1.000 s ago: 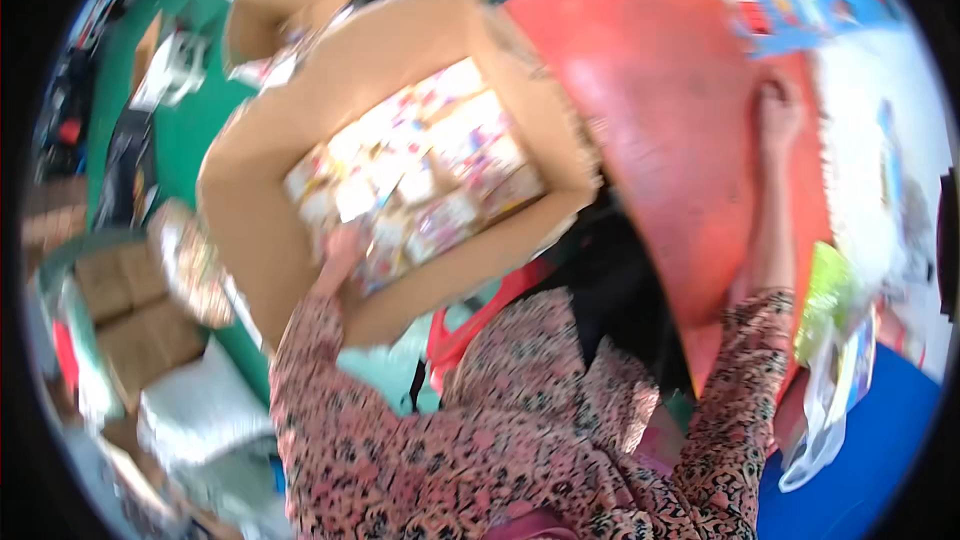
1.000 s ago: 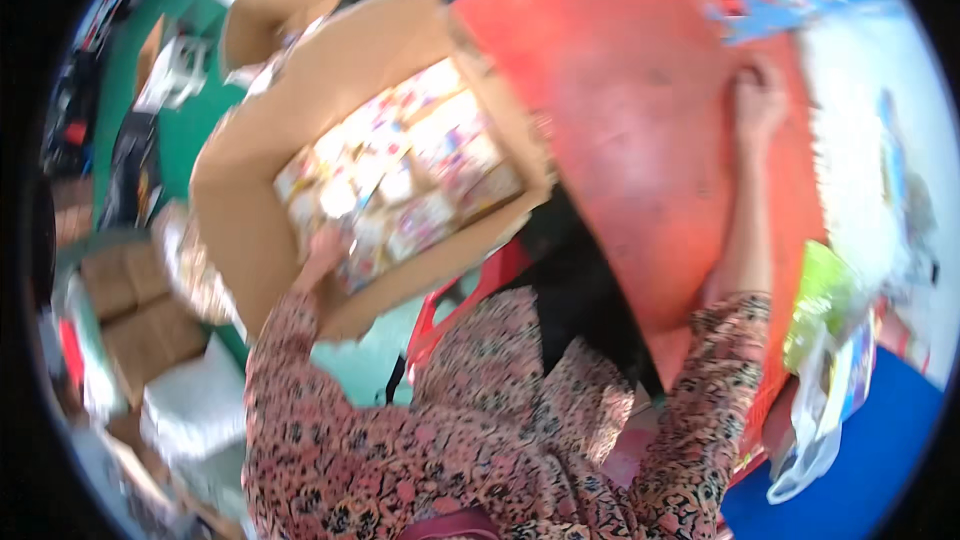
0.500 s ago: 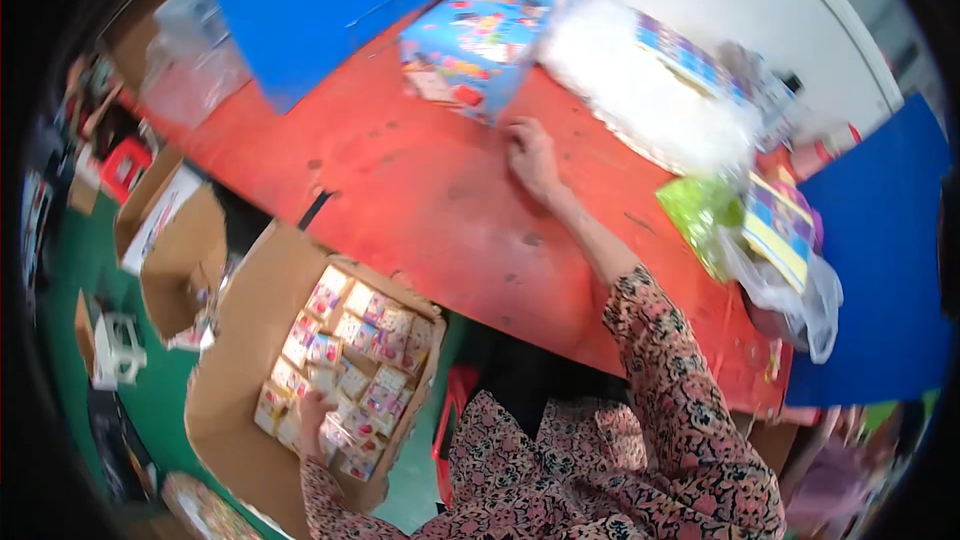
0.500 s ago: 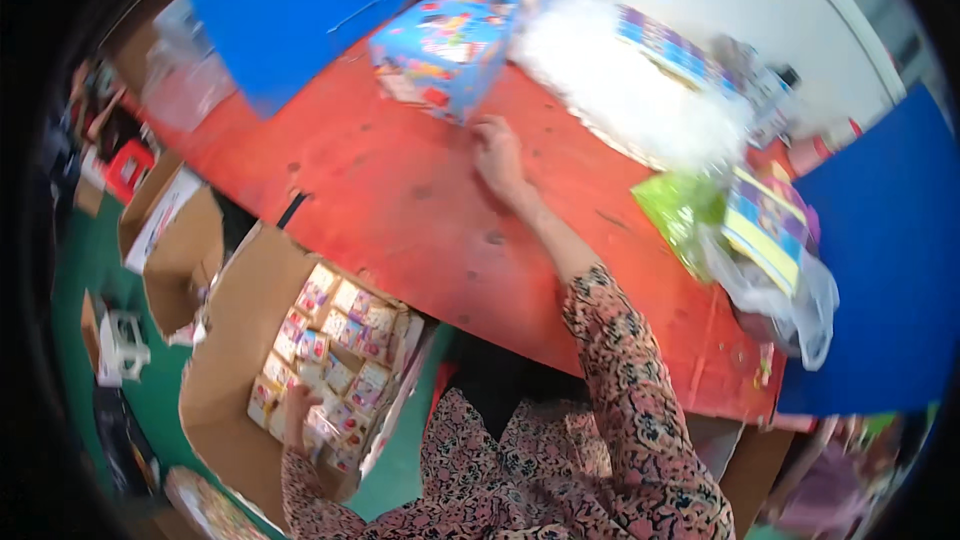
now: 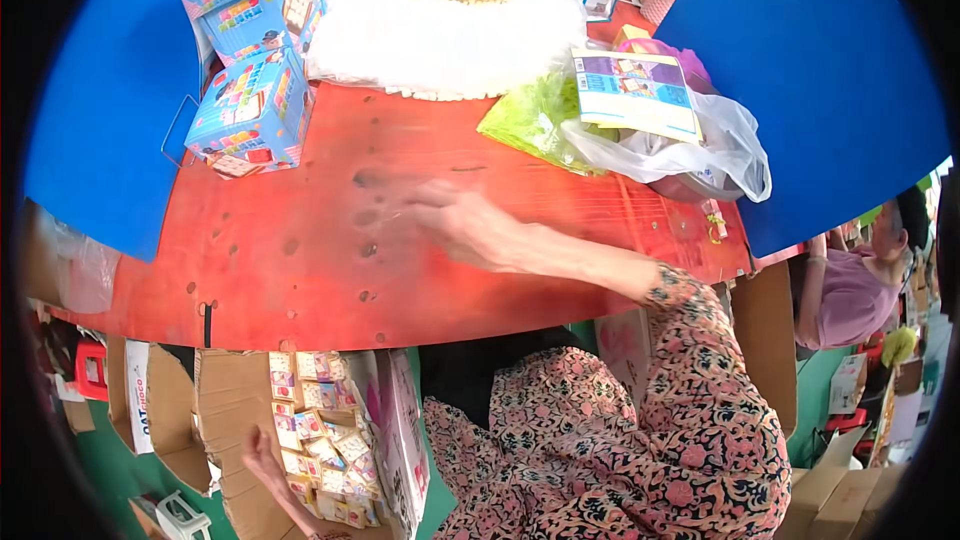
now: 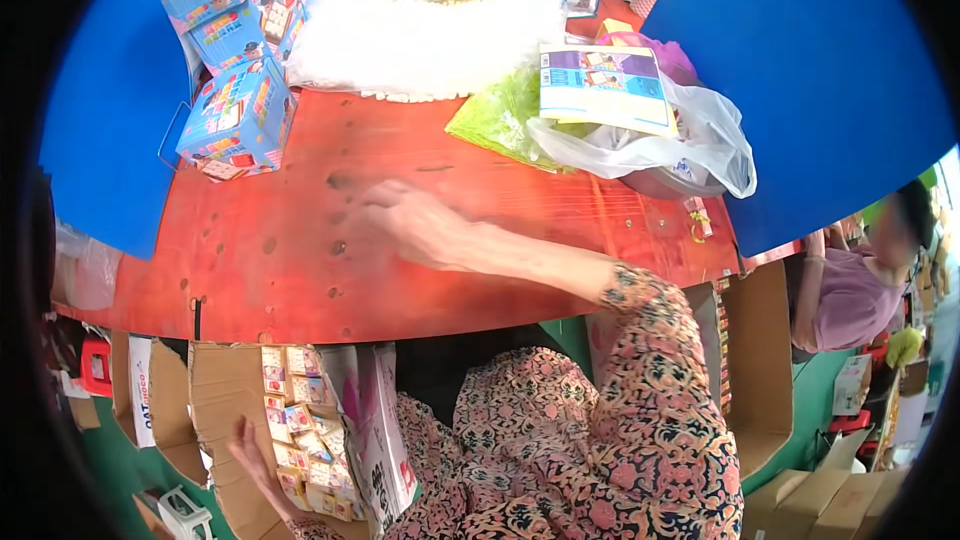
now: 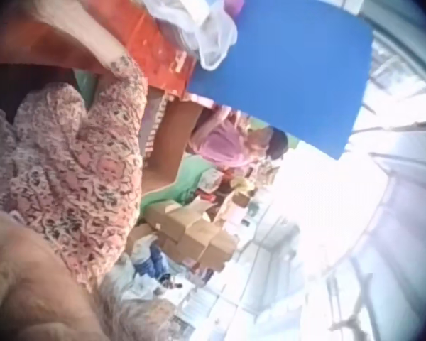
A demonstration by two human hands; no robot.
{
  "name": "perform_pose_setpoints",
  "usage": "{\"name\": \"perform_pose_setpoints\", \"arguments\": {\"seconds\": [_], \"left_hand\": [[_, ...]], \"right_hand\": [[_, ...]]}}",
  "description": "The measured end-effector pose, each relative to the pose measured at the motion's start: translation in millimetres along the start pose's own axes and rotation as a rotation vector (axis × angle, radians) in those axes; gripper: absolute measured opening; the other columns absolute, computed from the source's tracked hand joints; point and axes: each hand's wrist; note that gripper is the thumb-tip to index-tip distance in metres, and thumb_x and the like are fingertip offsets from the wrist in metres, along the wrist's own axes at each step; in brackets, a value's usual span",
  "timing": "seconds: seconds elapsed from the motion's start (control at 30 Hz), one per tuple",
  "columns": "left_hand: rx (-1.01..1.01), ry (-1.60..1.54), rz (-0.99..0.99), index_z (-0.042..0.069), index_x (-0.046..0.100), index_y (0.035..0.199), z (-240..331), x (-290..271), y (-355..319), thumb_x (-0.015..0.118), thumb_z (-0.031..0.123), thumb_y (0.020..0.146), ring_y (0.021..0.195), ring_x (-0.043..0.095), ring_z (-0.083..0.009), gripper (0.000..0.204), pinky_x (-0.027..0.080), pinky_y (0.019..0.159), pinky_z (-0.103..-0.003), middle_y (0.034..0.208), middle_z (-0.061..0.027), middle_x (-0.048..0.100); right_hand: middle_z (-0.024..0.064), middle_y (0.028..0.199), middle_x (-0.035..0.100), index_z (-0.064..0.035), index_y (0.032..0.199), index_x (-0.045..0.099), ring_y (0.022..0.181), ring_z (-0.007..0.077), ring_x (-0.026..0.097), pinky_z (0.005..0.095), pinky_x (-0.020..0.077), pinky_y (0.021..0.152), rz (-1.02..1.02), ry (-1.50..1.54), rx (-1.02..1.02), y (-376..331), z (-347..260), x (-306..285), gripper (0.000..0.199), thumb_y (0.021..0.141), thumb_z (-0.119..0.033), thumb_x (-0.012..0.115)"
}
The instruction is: Assemble and fold a printed cardboard toy box on a workbench.
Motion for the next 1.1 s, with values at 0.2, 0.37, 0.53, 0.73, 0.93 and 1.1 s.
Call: {"name": "perform_pose_setpoints", "arguments": {"seconds": [0.2,0.37,0.53,0.73,0.93,1.1], "left_hand": [[0.161,-0.013,-0.003,-0.004,0.065,0.099,177.7,5.4,-1.1,0.062,0.014,0.090,0.088,0.057,-0.0141,0.020,0.046,0.082,-0.028,0.094,-0.0057,0.064],[0.381,-0.046,-0.302,-0.006,0.064,0.099,299.1,120.1,16.8,0.061,0.003,0.087,0.087,0.059,-0.0132,0.015,0.047,0.076,-0.026,0.093,-0.0088,0.063],[0.844,0.364,-0.481,-0.001,0.059,0.103,318.5,250.9,74.5,0.065,0.018,0.084,0.111,0.052,-0.0379,0.028,0.044,0.090,-0.043,0.120,-0.0211,0.055],[0.986,0.592,-0.280,-0.003,0.046,0.125,297.3,341.7,98.3,0.055,0.027,0.092,0.129,0.038,-0.0417,0.045,0.032,0.104,-0.056,0.133,-0.0259,0.044],[0.900,0.556,-0.345,-0.002,0.045,0.128,307.6,335.4,94.5,0.054,0.028,0.092,0.130,0.037,-0.0414,0.048,0.030,0.106,-0.056,0.137,-0.0254,0.042],[0.884,0.517,-0.303,0.000,0.048,0.124,291.9,344.7,99.0,0.052,0.029,0.092,0.132,0.036,-0.0410,0.044,0.030,0.106,-0.056,0.138,-0.0245,0.042]], "right_hand": [[0.0212,0.113,0.059,0.0038,0.107,0.059,0.104,0.0390,0.057,0.0422,0.0501,0.086,0.168,-0.296,0.138,-34.4,21.6,-93.7,0.029,0.078,0.000,0.063],[0.0188,0.098,0.063,0.0043,0.096,0.063,0.095,0.0364,0.059,0.0410,0.0486,0.083,0.100,-0.368,0.297,-33.9,62.8,-147.3,0.018,0.080,-0.003,0.065],[0.0200,0.080,0.057,0.0025,0.077,0.058,0.084,0.0389,0.058,0.0469,0.0469,0.072,0.047,-0.436,0.121,30.6,108.1,-169.3,0.012,0.077,-0.007,0.065],[0.0197,0.079,0.054,-0.0005,0.083,0.054,0.081,0.0397,0.054,0.0478,0.0446,0.070,0.122,-0.415,-0.092,88.0,184.3,-152.9,0.016,0.076,-0.009,0.065],[0.0228,0.067,0.058,0.0010,0.065,0.058,0.071,0.0409,0.060,0.0477,0.0485,0.063,-0.002,-0.346,-0.012,176.9,157.1,-98.4,0.014,0.076,-0.007,0.063],[0.0205,0.073,0.060,0.0011,0.074,0.060,0.070,0.0406,0.059,0.0466,0.0466,0.065,0.142,-0.220,-0.210,269.3,76.8,-56.3,0.013,0.083,-0.009,0.060]]}}
Point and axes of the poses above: each hand's wrist, its own y-axis towards the middle knuckle, its own x-axis out of the palm, z = x × y
